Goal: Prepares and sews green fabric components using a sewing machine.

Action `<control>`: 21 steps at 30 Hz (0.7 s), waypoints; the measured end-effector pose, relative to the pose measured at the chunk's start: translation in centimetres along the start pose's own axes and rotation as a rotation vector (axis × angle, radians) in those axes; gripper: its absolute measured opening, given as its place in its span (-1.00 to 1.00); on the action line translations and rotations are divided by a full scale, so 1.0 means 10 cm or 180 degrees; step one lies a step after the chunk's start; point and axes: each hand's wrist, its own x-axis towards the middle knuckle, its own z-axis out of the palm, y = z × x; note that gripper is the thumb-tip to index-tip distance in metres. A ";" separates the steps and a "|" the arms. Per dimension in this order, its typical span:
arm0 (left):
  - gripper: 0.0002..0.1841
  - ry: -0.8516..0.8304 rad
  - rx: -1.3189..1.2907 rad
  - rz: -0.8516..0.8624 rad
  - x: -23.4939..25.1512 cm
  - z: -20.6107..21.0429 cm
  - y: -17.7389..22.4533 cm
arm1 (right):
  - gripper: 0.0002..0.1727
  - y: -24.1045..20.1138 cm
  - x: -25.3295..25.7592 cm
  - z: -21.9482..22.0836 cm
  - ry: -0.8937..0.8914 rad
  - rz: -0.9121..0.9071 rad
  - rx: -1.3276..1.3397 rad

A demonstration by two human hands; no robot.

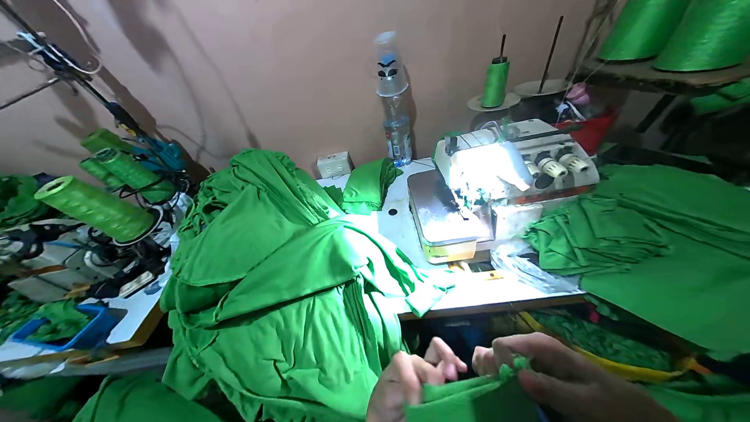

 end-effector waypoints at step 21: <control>-0.60 0.0340 -0.0119 -0.0063 0.17 -0.12 0.09 | -0.51 0.09 0.06 -0.29 -0.0281 0.1046 0.0807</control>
